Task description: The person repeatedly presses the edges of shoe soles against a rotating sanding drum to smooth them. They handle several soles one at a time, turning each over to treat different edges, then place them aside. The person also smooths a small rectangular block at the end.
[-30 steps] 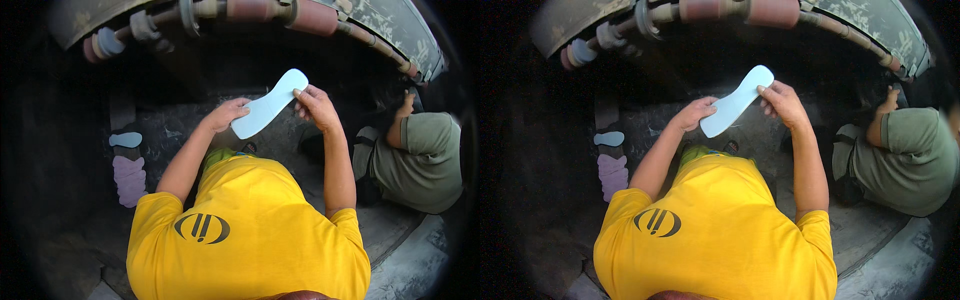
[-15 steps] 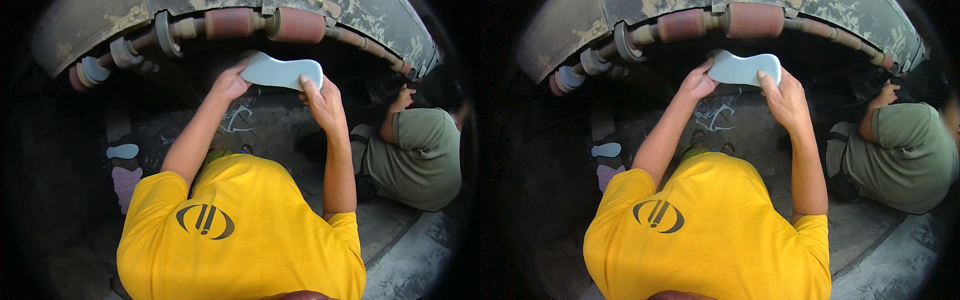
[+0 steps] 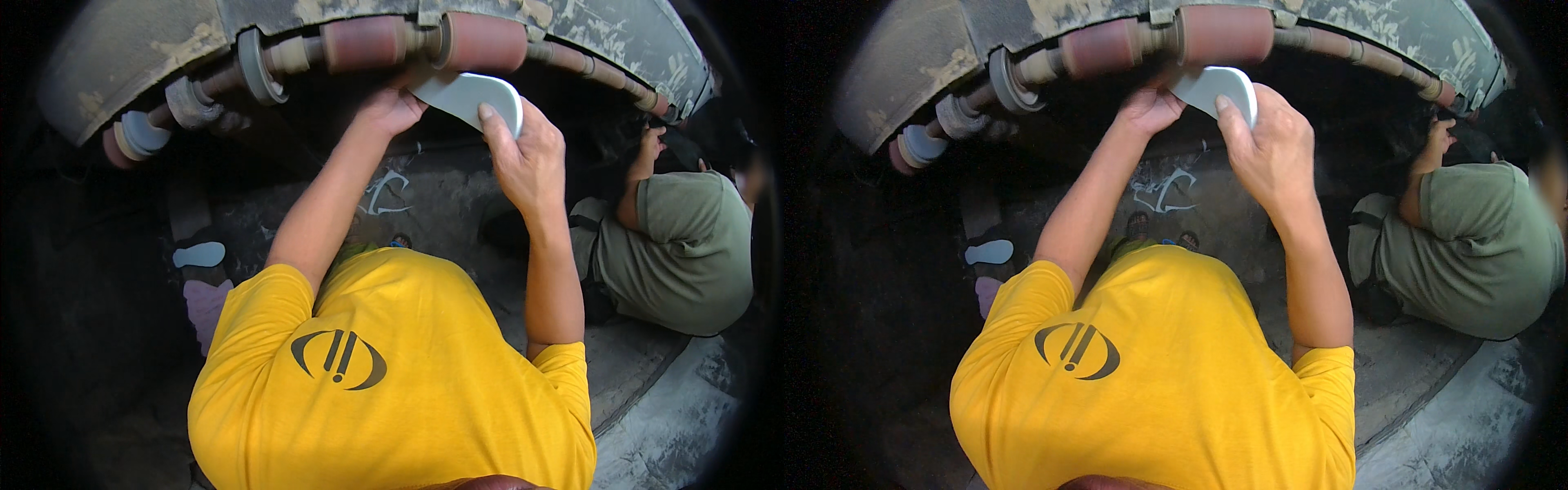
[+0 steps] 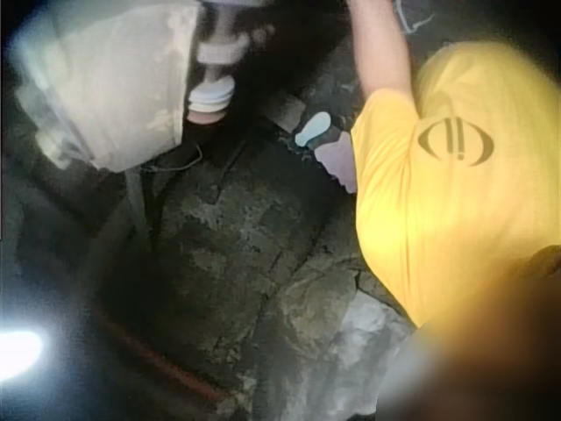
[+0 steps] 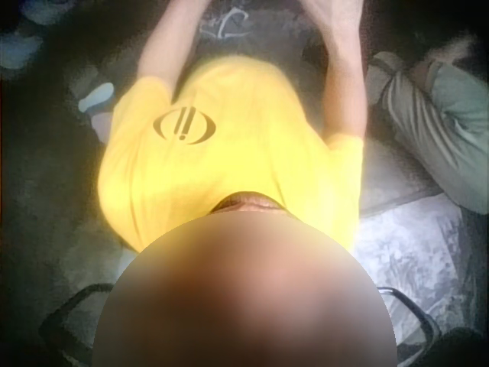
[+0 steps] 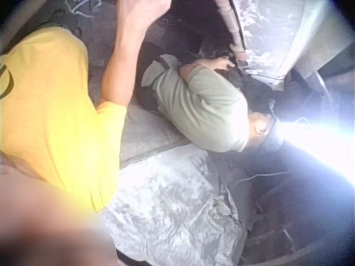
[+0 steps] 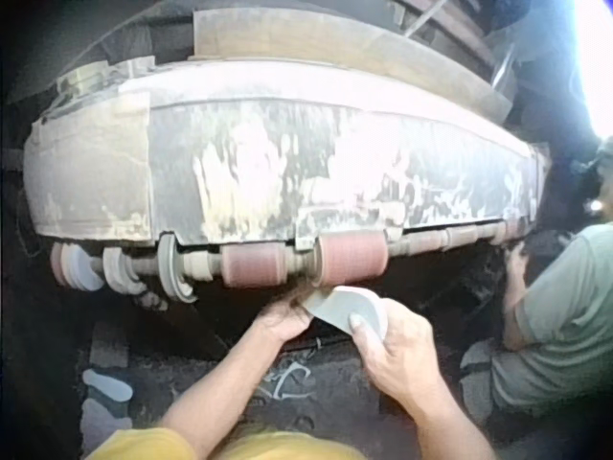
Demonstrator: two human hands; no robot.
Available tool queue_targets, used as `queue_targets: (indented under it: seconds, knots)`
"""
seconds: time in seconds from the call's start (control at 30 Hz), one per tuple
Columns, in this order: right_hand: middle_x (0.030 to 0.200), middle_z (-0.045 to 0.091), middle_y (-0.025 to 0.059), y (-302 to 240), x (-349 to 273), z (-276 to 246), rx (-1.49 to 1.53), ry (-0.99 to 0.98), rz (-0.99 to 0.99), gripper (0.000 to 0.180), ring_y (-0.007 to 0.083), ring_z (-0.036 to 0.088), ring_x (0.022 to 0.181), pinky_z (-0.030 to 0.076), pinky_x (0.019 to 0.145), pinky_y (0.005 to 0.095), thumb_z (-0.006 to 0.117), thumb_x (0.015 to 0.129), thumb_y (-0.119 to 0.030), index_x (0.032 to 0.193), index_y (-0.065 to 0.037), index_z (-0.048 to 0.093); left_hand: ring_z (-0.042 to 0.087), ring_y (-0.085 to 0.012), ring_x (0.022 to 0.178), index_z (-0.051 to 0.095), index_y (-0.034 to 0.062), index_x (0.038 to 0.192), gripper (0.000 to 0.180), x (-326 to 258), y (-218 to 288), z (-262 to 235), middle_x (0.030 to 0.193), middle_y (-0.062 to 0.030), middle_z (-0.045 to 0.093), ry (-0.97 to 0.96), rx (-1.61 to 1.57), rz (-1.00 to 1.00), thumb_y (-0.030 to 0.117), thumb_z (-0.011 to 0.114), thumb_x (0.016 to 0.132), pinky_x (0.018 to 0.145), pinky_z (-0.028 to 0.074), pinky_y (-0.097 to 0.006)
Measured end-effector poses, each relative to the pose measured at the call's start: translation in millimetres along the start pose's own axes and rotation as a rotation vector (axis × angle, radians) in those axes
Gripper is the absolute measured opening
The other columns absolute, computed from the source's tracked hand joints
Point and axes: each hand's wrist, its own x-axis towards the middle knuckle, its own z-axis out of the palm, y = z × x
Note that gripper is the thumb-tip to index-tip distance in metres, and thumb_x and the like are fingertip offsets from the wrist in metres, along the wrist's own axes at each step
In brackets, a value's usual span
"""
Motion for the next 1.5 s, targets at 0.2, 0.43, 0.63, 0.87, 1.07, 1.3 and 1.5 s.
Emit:
queue_targets:
  seconds: [0.2, 0.43, 0.63, 0.87, 1.07, 1.3, 1.5]
  knots:
    - [0.081, 0.066, 0.0176, 0.2, -54.3, -37.4, 0.003, 0.021, 0.001, 0.019, 0.0288, 0.069, 0.069, 0.053, 0.062, 0.0355, 0.067, 0.092, -0.016, 0.096, 0.002, 0.068, 0.065, -0.0244, 0.116, 0.062, 0.0057, 0.124, 0.032, -25.1, -30.4, 20.7, 0.120, -0.0099, 0.070, -0.185, 0.084, -0.111, 0.014, 0.068, 0.094, 0.105, 0.049, -0.042]
    - [0.075, 0.059, 0.0142, 25.9, -139.3, -25.4, 0.066, -0.049, 0.124, 0.007, 0.0267, 0.062, 0.060, 0.048, 0.056, 0.0343, 0.068, 0.087, -0.003, 0.092, 0.001, 0.067, 0.069, -0.0220, 0.105, 0.067, 0.0062, 0.118, 0.033, -42.3, -53.7, 41.2, 0.110, -0.0094, 0.073, -0.195, 0.184, -0.151, 0.020, 0.077, 0.090, 0.096, 0.054, -0.043]
    - [0.090, 0.068, 0.0206, 52.7, -157.4, 12.0, -0.089, -0.373, 0.309, 0.024, 0.0334, 0.070, 0.081, 0.056, 0.069, 0.0409, 0.070, 0.089, -0.022, 0.102, -0.002, 0.068, 0.069, -0.0217, 0.102, 0.067, 0.0083, 0.119, 0.044, -52.6, -70.1, 59.0, 0.107, -0.0099, 0.073, -0.198, 0.386, -0.115, 0.026, 0.085, 0.082, 0.093, 0.056, -0.041]
    - [0.100, 0.072, 0.0242, 50.7, -59.2, 17.9, 0.237, -0.262, 0.281, 0.065, 0.0338, 0.074, 0.093, 0.059, 0.081, 0.0433, 0.062, 0.089, -0.057, 0.114, 0.003, 0.066, 0.063, -0.0200, 0.112, 0.056, 0.0103, 0.131, 0.053, -92.5, -66.8, 49.5, 0.117, -0.0087, 0.066, -0.110, 0.678, 0.009, 0.037, 0.076, 0.090, 0.099, 0.052, -0.041]
    - [0.087, 0.072, 0.0265, 33.4, -22.4, 61.8, 0.054, -0.233, 0.154, 0.043, 0.0423, 0.072, 0.082, 0.056, 0.080, 0.0469, 0.058, 0.093, -0.038, 0.097, 0.003, 0.072, 0.058, -0.0231, 0.119, 0.049, 0.0040, 0.137, 0.047, -144.2, -72.7, 0.6, 0.123, -0.0107, 0.060, 0.025, 0.528, -0.183, 0.028, 0.064, 0.099, 0.105, 0.048, -0.043]
    - [0.087, 0.072, 0.0252, 22.6, -14.1, 71.0, 0.015, -0.056, 0.136, 0.037, 0.0418, 0.072, 0.083, 0.056, 0.080, 0.0477, 0.058, 0.093, -0.032, 0.096, 0.002, 0.071, 0.060, -0.0223, 0.115, 0.049, 0.0029, 0.139, 0.066, -192.6, -69.8, -37.1, 0.123, -0.0121, 0.060, 0.042, 0.435, -0.413, 0.016, 0.082, 0.084, 0.106, 0.048, -0.039]
    - [0.087, 0.072, 0.0247, 19.4, -28.8, 53.1, 0.088, -0.032, 0.166, 0.035, 0.0398, 0.073, 0.083, 0.057, 0.080, 0.0457, 0.059, 0.092, -0.029, 0.098, 0.003, 0.071, 0.063, -0.0227, 0.110, 0.045, 0.0025, 0.142, 0.068, -183.0, -56.7, -52.6, 0.126, -0.0126, 0.059, 0.140, 0.397, -0.290, 0.013, 0.079, 0.085, 0.102, 0.051, -0.036]
